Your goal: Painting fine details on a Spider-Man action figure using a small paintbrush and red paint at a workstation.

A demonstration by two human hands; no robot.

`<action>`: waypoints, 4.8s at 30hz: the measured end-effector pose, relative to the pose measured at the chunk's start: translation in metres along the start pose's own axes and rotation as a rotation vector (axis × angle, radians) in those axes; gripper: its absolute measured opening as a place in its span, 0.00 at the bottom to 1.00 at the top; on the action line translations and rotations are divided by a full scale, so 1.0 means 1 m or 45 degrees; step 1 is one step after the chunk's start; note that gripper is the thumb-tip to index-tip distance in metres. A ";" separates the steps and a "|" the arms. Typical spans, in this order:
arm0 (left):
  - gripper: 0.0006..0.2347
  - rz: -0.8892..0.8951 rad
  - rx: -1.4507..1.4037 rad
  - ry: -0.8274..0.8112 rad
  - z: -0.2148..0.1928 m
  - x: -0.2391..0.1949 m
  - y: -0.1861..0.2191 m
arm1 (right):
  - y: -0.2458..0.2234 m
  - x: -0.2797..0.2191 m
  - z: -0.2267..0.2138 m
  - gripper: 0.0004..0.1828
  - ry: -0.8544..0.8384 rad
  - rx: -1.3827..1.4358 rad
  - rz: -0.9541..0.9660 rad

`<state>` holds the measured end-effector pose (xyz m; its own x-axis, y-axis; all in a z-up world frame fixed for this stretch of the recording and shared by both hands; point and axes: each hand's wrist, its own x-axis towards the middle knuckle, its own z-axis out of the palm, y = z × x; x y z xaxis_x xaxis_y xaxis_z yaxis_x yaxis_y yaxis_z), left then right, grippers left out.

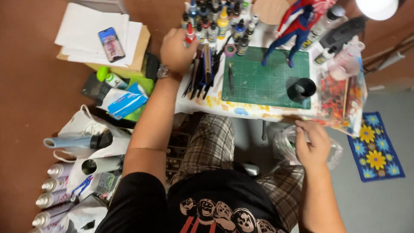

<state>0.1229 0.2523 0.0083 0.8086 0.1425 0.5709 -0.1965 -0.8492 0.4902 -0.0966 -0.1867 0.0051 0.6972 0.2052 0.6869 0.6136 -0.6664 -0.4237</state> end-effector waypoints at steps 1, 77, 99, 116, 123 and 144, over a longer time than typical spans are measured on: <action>0.13 0.017 -0.017 -0.011 -0.015 -0.008 0.018 | -0.004 -0.005 0.001 0.08 0.011 -0.020 0.013; 0.04 0.697 -0.223 -0.204 0.036 -0.110 0.154 | 0.010 -0.100 0.012 0.21 0.072 1.037 0.778; 0.06 0.401 -1.245 -1.129 -0.020 -0.189 0.200 | -0.020 -0.065 0.034 0.18 -0.339 1.459 0.660; 0.14 1.361 -0.687 -0.396 -0.007 -0.189 0.194 | -0.018 -0.091 0.033 0.21 -0.249 1.678 0.674; 0.17 1.126 -0.827 -0.791 -0.045 -0.156 0.210 | 0.011 -0.110 0.041 0.30 -0.128 1.508 0.669; 0.05 0.568 -1.171 -0.606 -0.006 -0.184 0.212 | 0.008 -0.094 0.048 0.30 0.082 1.467 0.686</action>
<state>-0.0707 0.0493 0.0107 0.6543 -0.4555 0.6037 -0.6960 -0.0506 0.7163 -0.1397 -0.1772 -0.0909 0.9582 0.0472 0.2823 0.2476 0.3584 -0.9001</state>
